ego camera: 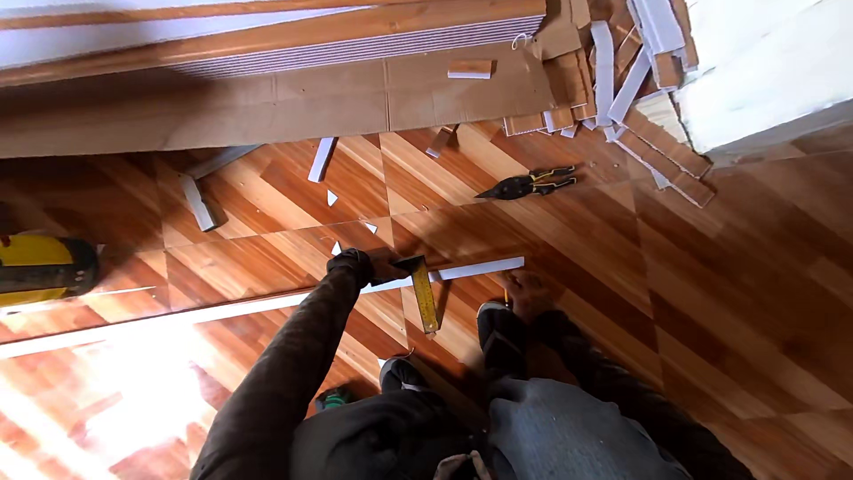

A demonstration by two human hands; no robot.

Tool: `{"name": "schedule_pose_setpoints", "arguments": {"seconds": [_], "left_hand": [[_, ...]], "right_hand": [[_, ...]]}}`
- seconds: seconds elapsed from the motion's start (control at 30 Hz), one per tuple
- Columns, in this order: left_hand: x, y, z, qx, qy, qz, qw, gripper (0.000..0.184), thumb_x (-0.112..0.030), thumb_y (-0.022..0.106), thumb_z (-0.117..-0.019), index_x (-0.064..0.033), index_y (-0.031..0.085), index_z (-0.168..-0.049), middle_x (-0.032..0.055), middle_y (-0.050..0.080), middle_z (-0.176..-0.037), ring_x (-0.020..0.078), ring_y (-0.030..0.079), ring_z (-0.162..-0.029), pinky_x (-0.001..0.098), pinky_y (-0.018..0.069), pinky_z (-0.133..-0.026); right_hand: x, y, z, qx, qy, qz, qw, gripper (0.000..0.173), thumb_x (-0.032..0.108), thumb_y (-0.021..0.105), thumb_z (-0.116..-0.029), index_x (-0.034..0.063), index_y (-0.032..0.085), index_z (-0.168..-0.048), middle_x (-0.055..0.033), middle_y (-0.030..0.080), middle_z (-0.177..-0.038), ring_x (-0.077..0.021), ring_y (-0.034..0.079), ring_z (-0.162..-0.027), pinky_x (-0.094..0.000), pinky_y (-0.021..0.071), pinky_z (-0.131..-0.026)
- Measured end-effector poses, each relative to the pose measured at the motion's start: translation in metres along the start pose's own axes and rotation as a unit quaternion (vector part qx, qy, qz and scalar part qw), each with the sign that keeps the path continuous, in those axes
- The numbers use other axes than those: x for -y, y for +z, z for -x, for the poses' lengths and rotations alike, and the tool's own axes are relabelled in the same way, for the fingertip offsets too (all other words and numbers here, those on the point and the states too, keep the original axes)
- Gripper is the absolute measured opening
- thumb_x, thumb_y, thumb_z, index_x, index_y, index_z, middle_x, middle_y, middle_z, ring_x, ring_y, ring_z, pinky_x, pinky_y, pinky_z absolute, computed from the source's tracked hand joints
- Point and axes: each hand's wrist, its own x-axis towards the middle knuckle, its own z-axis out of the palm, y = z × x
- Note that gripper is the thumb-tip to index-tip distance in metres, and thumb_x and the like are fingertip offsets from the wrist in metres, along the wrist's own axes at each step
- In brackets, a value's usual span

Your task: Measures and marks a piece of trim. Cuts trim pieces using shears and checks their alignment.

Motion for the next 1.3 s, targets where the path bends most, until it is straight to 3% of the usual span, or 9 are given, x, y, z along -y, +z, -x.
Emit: {"name": "schedule_pose_setpoints", "arguments": {"seconds": [0.13, 0.23, 0.4, 0.53, 0.6, 0.87, 1.03, 1.13, 1.3], "left_hand": [[-0.005, -0.013, 0.032, 0.002, -0.014, 0.049, 0.999, 0.035, -0.034, 0.07, -0.098, 0.0007, 0.073, -0.093, 0.0139, 0.069, -0.084, 0.0246, 0.065, -0.077, 0.0478, 0.052, -0.076], [-0.001, -0.051, 0.091, -0.054, -0.004, 0.161, 0.985, 0.023, -0.024, 0.067, -0.0995, -0.0036, 0.076, -0.092, 0.0052, 0.074, -0.083, 0.0131, 0.067, -0.072, 0.0349, 0.0554, -0.071], [0.04, -0.067, 0.122, -0.359, -0.026, 0.448, 0.818, 0.025, -0.025, 0.051, -0.1077, -0.0072, 0.067, -0.116, 0.0004, 0.07, -0.079, 0.011, 0.068, -0.066, 0.0282, 0.0592, -0.061], [0.07, -0.024, 0.067, -0.423, -0.13, 0.523, 0.729, 0.039, -0.041, 0.059, -0.1035, -0.0083, 0.064, -0.125, 0.0057, 0.063, -0.088, 0.0157, 0.063, -0.069, 0.0371, 0.0575, -0.064], [0.081, 0.0, 0.044, -0.436, -0.166, 0.526, 0.711, 0.048, -0.043, 0.065, -0.1003, -0.0061, 0.06, -0.131, 0.0155, 0.067, -0.103, 0.024, 0.067, -0.078, 0.0457, 0.0596, -0.071], [0.101, 0.032, 0.04, -0.506, -0.209, 0.24, 0.802, 0.07, -0.04, 0.073, -0.0947, 0.001, 0.051, -0.146, 0.0309, 0.059, -0.134, 0.0458, 0.059, -0.124, 0.0626, 0.045, -0.106], [0.068, 0.079, 0.038, -0.47, -0.028, -0.001, 0.882, 0.062, -0.037, 0.08, -0.088, -0.0037, 0.063, -0.137, 0.0272, 0.056, -0.141, 0.0462, 0.05, -0.135, 0.0632, 0.0389, -0.113], [0.044, 0.115, 0.009, -0.398, 0.06, -0.109, 0.909, 0.073, -0.045, 0.085, -0.0798, -0.0134, 0.062, -0.141, 0.0202, 0.056, -0.146, 0.0411, 0.052, -0.135, 0.0622, 0.0396, -0.11], [0.026, 0.115, -0.024, -0.382, 0.072, -0.141, 0.911, 0.038, -0.028, 0.074, -0.092, -0.0106, 0.071, -0.125, 0.0204, 0.066, -0.128, 0.0403, 0.057, -0.127, 0.0584, 0.0445, -0.105]], "right_hand": [[-0.018, -0.061, -0.003, 0.121, 0.057, -0.003, 0.991, 0.049, 0.028, 0.061, -0.0996, 0.0087, 0.058, -0.144, -0.0272, 0.059, -0.14, -0.0484, 0.055, -0.131, -0.0647, 0.0446, -0.106], [-0.078, -0.067, -0.029, 0.055, 0.102, 0.004, 0.993, 0.047, 0.023, 0.057, -0.0998, 0.0061, 0.059, -0.144, -0.0312, 0.054, -0.144, -0.0544, 0.051, -0.132, -0.0714, 0.039, -0.107], [-0.112, -0.084, -0.124, 0.029, 0.109, 0.037, 0.993, 0.061, 0.008, 0.068, -0.09, 0.0066, 0.051, -0.149, -0.028, 0.036, -0.16, -0.0562, 0.032, -0.145, -0.0767, 0.0252, -0.112], [-0.123, -0.085, -0.176, 0.084, 0.094, 0.106, 0.986, 0.055, 0.005, 0.069, -0.092, 0.0089, 0.056, -0.145, -0.0188, 0.034, -0.165, -0.0464, 0.026, -0.153, -0.0735, 0.0155, -0.119], [-0.131, -0.086, -0.191, 0.111, 0.062, 0.155, 0.98, 0.047, 0.01, 0.071, -0.0907, 0.0057, 0.062, -0.136, -0.0192, 0.044, -0.157, -0.0445, 0.04, -0.145, -0.0689, 0.0233, -0.118], [-0.091, -0.101, -0.182, 0.14, 0.077, 0.026, 0.987, 0.038, 0.011, 0.078, -0.0831, -0.0072, 0.067, -0.114, -0.0302, 0.049, -0.142, -0.0475, 0.058, -0.123, -0.0619, 0.0526, -0.096], [-0.05, -0.093, -0.135, 0.103, 0.185, -0.08, 0.974, 0.049, 0.027, 0.079, -0.0864, -0.0106, 0.065, -0.115, -0.034, 0.058, -0.126, -0.0475, 0.062, -0.112, -0.0643, 0.0524, -0.092], [-0.008, -0.105, -0.099, 0.154, 0.279, -0.28, 0.906, 0.051, 0.018, 0.074, -0.0932, -0.0066, 0.054, -0.133, -0.0252, 0.07, -0.107, -0.0333, 0.073, -0.086, -0.051, 0.0618, -0.078], [0.064, -0.138, -0.032, 0.161, 0.306, -0.559, 0.754, 0.048, 0.004, 0.06, -0.0942, -0.0041, 0.048, -0.14, -0.0199, 0.071, -0.108, -0.0302, 0.075, -0.088, -0.0466, 0.0651, -0.08]]}}
